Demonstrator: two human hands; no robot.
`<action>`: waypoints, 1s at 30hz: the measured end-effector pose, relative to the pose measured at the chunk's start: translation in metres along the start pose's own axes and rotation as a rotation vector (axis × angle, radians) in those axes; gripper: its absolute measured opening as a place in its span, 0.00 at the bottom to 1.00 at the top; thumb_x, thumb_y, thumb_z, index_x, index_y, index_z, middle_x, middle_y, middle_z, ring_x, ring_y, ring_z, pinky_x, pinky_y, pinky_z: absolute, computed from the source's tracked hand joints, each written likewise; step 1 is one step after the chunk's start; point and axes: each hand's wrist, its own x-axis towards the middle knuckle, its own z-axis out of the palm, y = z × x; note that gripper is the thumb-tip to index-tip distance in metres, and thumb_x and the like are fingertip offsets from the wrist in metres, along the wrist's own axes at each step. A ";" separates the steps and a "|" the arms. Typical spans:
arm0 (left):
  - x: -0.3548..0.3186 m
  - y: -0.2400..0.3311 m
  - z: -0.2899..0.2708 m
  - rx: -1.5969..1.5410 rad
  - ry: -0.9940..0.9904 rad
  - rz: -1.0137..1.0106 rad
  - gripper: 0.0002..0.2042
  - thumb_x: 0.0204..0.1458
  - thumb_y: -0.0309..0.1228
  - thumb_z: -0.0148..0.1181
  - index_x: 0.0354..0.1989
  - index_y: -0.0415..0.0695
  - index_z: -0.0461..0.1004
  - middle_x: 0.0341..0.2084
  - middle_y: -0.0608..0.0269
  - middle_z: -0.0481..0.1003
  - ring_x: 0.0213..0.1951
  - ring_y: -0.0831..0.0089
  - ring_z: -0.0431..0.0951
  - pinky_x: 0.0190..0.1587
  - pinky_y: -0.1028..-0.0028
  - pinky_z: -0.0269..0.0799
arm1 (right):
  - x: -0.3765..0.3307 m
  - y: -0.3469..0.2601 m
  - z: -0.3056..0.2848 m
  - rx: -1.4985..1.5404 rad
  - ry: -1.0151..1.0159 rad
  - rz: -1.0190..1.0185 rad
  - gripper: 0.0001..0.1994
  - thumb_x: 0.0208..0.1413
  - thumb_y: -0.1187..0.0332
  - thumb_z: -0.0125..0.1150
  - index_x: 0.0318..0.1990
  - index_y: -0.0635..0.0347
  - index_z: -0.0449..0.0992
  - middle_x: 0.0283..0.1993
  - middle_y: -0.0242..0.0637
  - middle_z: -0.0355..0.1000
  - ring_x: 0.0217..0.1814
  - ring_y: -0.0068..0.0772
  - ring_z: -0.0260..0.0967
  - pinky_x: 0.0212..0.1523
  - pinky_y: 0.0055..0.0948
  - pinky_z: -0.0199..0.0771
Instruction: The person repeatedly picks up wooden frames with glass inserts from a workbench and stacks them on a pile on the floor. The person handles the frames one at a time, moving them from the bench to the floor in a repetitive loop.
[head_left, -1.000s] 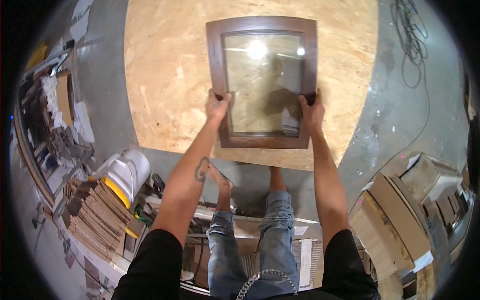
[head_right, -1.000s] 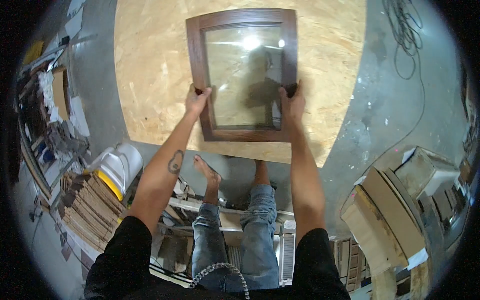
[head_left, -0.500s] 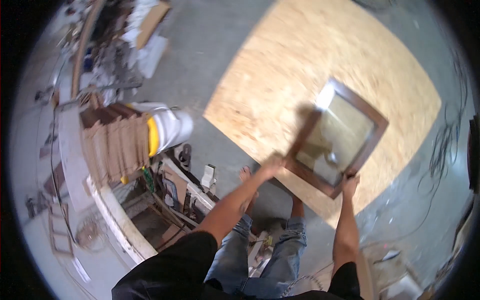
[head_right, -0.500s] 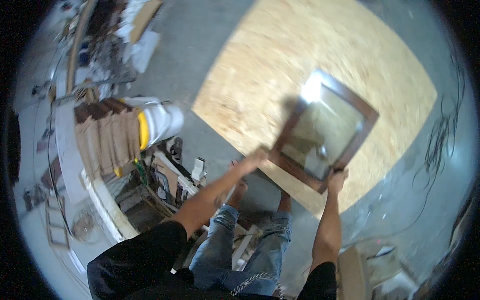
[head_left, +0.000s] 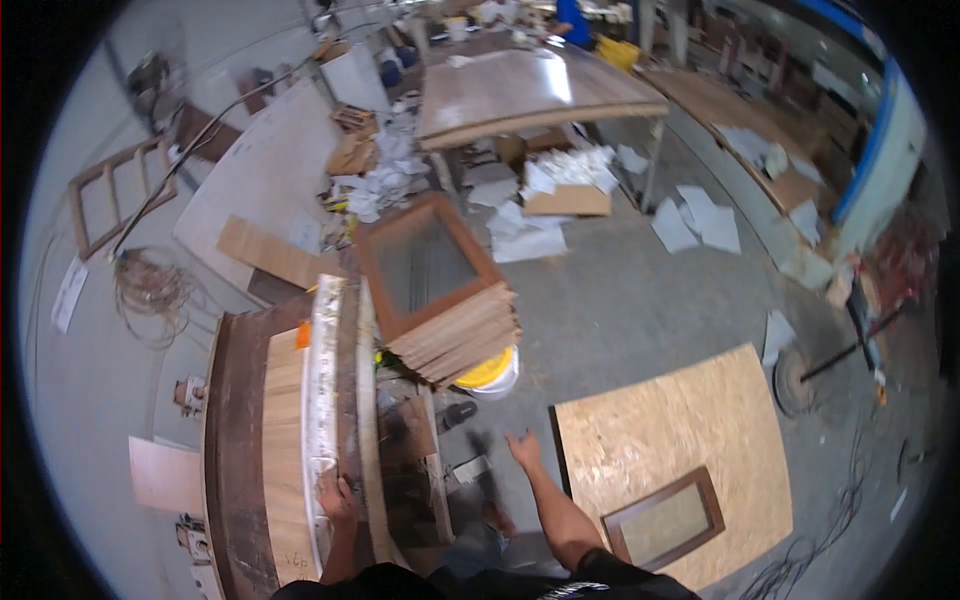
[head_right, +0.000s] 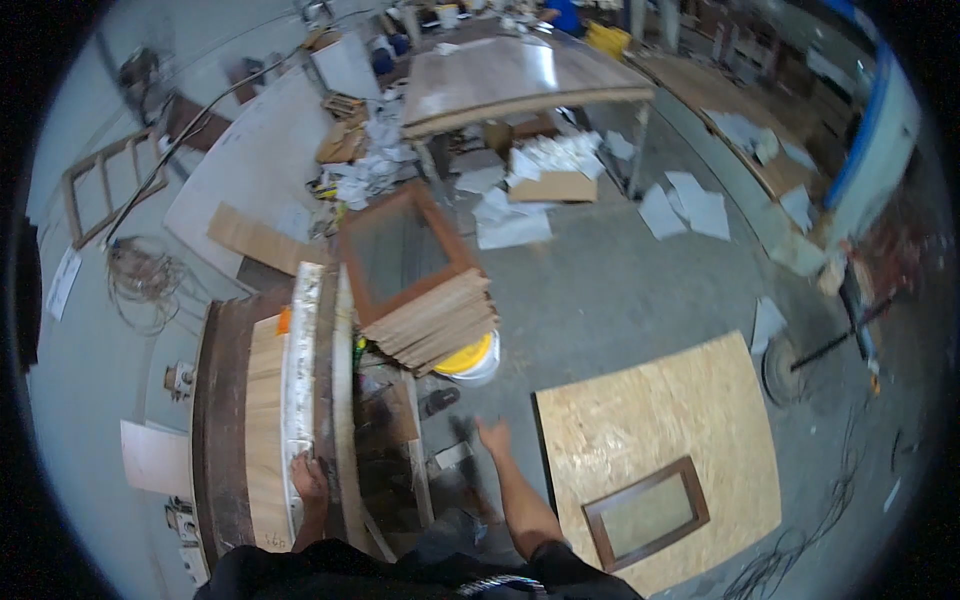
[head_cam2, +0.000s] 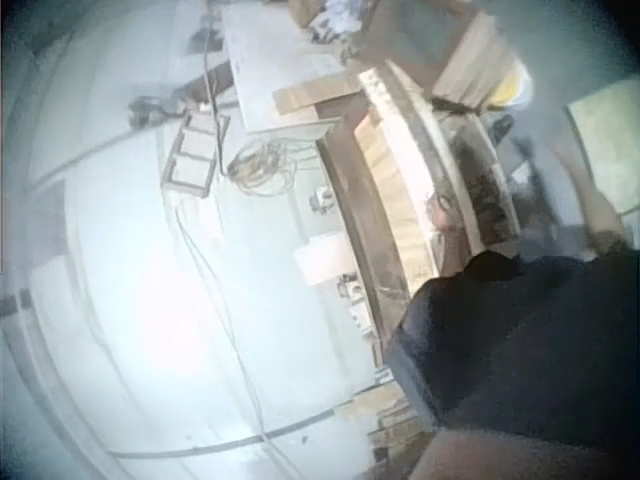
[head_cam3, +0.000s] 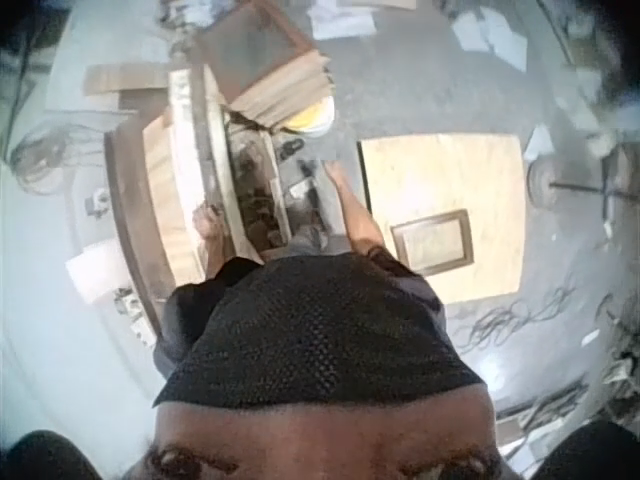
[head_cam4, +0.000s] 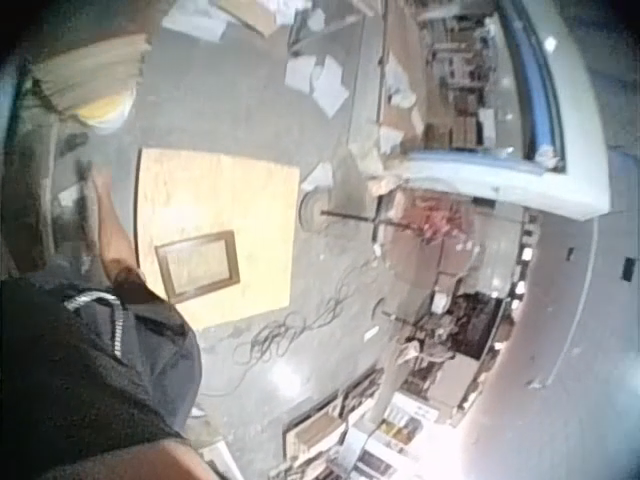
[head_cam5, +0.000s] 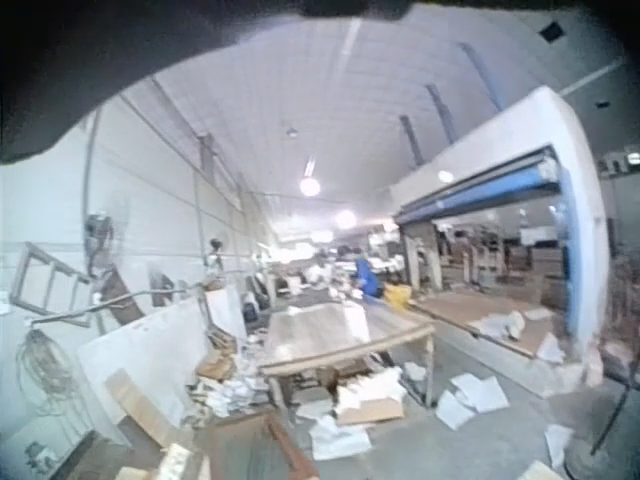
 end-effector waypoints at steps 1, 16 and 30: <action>0.018 -0.037 0.010 0.187 0.047 -0.046 0.16 0.58 0.34 0.50 0.51 0.37 0.68 0.47 0.43 0.69 0.49 0.46 0.67 0.52 0.51 0.60 | 0.044 -0.036 0.023 -0.013 0.196 -0.113 0.46 0.45 0.42 0.63 0.62 0.71 0.57 0.48 0.57 0.72 0.44 0.48 0.75 0.43 0.38 0.75; 0.035 -0.104 0.023 0.179 -0.077 -0.693 0.34 0.53 0.57 0.52 0.56 0.37 0.64 0.55 0.45 0.66 0.58 0.50 0.64 0.58 0.50 0.57 | 0.215 -0.327 0.082 0.395 0.232 0.220 0.34 0.42 0.50 0.72 0.48 0.71 0.69 0.46 0.51 0.70 0.43 0.54 0.69 0.36 0.59 0.73; 0.011 -0.119 0.012 -0.014 -0.037 -0.592 0.31 0.50 0.48 0.60 0.53 0.33 0.68 0.50 0.40 0.71 0.52 0.44 0.70 0.53 0.54 0.67 | 0.012 -0.403 -0.048 1.359 -0.319 -0.188 0.27 0.54 0.71 0.49 0.63 0.61 0.54 0.59 0.45 0.63 0.63 0.52 0.60 0.60 0.52 0.65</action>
